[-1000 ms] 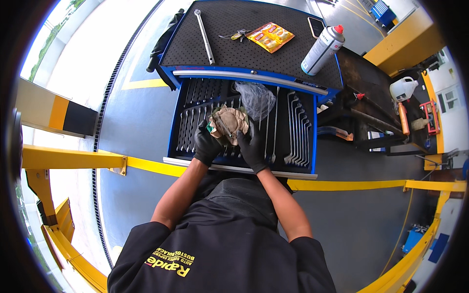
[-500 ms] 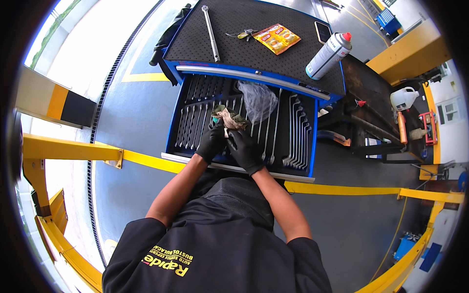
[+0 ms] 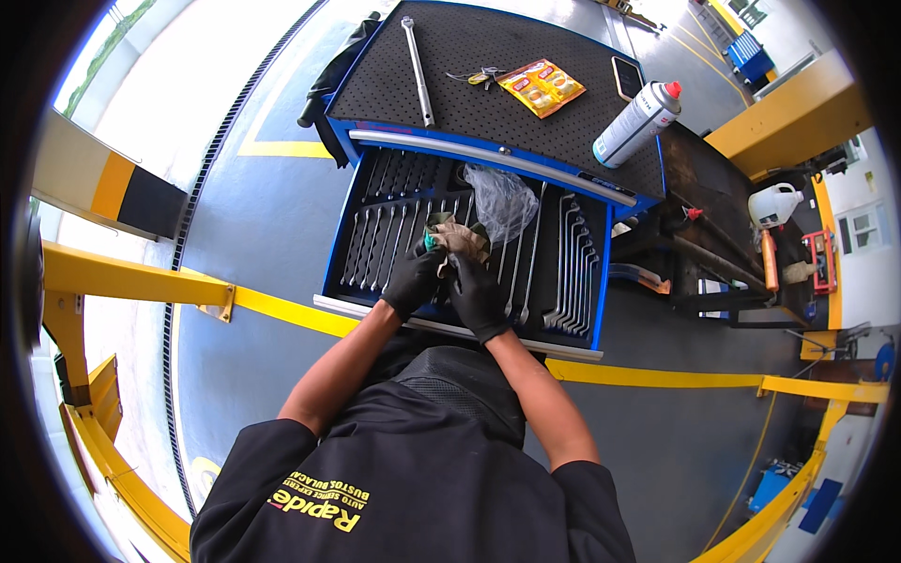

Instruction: The person opens a blue tool chest drawer and wipes multiple wrenches with a green cloth. They pick up each wrench individually, wipe it, and place it back into the drawer. The person also handles a plastic bag and a spray can on the tool chest top.

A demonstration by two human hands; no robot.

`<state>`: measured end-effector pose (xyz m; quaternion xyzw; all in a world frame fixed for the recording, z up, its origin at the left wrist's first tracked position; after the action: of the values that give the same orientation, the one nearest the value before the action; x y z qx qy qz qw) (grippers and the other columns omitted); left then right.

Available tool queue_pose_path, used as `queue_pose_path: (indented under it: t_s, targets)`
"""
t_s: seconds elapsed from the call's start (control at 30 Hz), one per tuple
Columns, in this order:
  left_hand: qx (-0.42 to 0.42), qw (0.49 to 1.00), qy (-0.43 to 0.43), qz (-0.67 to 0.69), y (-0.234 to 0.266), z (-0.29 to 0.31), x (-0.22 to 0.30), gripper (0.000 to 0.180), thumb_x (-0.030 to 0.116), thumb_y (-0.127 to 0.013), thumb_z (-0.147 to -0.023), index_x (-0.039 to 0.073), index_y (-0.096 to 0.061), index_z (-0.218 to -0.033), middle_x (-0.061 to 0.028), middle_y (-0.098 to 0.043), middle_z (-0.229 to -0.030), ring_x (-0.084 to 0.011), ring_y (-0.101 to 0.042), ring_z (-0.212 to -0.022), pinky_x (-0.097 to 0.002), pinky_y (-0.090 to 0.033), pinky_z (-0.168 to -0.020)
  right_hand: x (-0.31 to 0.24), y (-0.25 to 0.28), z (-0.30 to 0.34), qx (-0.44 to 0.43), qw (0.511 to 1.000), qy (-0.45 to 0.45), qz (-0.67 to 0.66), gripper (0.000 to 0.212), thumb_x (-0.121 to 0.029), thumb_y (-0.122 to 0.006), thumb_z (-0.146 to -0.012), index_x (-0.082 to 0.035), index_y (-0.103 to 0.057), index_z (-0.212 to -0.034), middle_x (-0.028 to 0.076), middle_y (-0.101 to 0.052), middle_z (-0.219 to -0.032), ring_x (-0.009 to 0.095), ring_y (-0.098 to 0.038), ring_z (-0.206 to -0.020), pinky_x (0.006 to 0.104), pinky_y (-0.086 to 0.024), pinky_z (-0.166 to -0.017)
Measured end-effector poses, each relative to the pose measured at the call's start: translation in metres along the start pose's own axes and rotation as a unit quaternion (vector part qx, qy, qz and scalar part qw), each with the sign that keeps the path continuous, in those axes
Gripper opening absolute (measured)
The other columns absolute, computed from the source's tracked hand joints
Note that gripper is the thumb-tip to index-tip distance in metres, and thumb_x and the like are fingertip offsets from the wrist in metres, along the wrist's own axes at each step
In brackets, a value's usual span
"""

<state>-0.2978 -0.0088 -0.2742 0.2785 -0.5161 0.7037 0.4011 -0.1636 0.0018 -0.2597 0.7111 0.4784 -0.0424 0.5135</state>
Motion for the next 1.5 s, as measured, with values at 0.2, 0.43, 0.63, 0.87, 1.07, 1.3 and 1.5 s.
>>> queue_pose_path:
  t_s: [0.2,0.43,0.63,0.87,1.07,1.3,1.5]
  targets:
    - [0.059,0.991,-0.038,0.113,-0.002,-0.006,-0.004,0.032,0.031,-0.051,-0.104,0.005,-0.064,-0.115,-0.0051,-0.070,-0.100,-0.0129,-0.068,-0.085,-0.0271,-0.055,-0.073,-0.025,0.011,-0.005,-0.025,0.994,0.108,-0.026,0.037,-0.009,-0.073,-0.082,-0.005,-0.062,-0.118,0.018,-0.068,-0.104,0.035,-0.068,-0.090,0.0426,-0.054,-0.077]
    - [0.026,0.999,0.017,0.037,0.015,-0.008,-0.017,0.015,0.018,-0.059,-0.098,0.008,-0.066,-0.106,-0.0032,-0.068,-0.091,-0.0137,-0.066,-0.074,-0.0262,-0.052,-0.060,0.000,0.003,-0.005,0.048,0.998,-0.046,-0.018,0.037,-0.010,-0.071,-0.086,-0.008,-0.062,-0.122,0.019,-0.069,-0.105,0.037,-0.068,-0.090,0.0442,-0.054,-0.075]
    - [0.044,0.898,-0.266,-0.346,0.008,0.003,0.003,0.015,0.013,-0.064,-0.091,0.006,-0.066,-0.104,-0.0050,-0.066,-0.085,-0.0144,-0.064,-0.069,-0.0280,-0.050,-0.060,0.003,0.002,-0.002,0.050,0.998,-0.009,0.045,0.023,-0.014,-0.069,-0.087,-0.008,-0.064,-0.108,0.016,-0.068,-0.093,0.035,-0.067,-0.083,0.0446,-0.053,-0.069]
    - [0.032,0.874,-0.307,-0.376,0.028,-0.006,-0.013,0.015,0.005,-0.068,-0.080,0.001,-0.059,-0.092,-0.0097,-0.060,-0.082,-0.0224,-0.064,-0.076,-0.0327,-0.051,-0.066,0.001,0.005,-0.007,0.052,0.998,-0.011,0.032,0.013,-0.021,-0.069,-0.087,-0.009,-0.063,-0.088,0.013,-0.064,-0.072,0.033,-0.064,-0.062,0.0445,-0.049,-0.055]
    - [0.056,0.997,-0.043,-0.009,0.008,-0.001,-0.004,0.016,0.019,-0.061,-0.097,0.006,-0.066,-0.103,-0.0023,-0.065,-0.088,-0.0103,-0.060,-0.070,-0.0257,-0.047,-0.061,0.002,0.001,-0.005,0.010,0.997,-0.004,0.071,0.019,-0.029,-0.067,-0.088,-0.010,-0.064,-0.083,0.013,-0.062,-0.069,0.032,-0.064,-0.061,0.0437,-0.047,-0.052]
    - [0.058,0.998,0.005,-0.030,0.005,-0.001,-0.009,0.026,0.027,-0.059,-0.100,0.004,-0.068,-0.110,-0.0017,-0.070,-0.093,-0.0079,-0.063,-0.078,-0.0226,-0.049,-0.064,-0.004,0.002,-0.003,-0.018,0.999,-0.010,0.033,0.019,-0.023,-0.067,-0.087,-0.009,-0.064,-0.074,0.015,-0.062,-0.065,0.033,-0.063,-0.057,0.0432,-0.046,-0.052]
    - [0.066,0.997,-0.035,-0.013,0.036,-0.021,-0.041,0.046,0.048,-0.041,-0.104,0.010,-0.066,-0.107,-0.0032,-0.066,-0.076,-0.0104,-0.057,-0.055,-0.0249,-0.041,-0.048,-0.001,0.003,-0.008,-0.006,0.998,-0.051,-0.021,0.023,-0.025,-0.065,-0.089,-0.008,-0.064,-0.075,0.015,-0.062,-0.065,0.034,-0.063,-0.058,0.0429,-0.046,-0.051]
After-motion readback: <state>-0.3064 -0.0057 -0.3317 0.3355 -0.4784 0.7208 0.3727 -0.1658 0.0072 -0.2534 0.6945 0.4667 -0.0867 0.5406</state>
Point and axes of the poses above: each hand's wrist, its own z-axis away from the middle knuckle, its own y-axis out of the back of the hand, x = y × z, the point moved 4 cm from there along -z, towards the middle knuckle
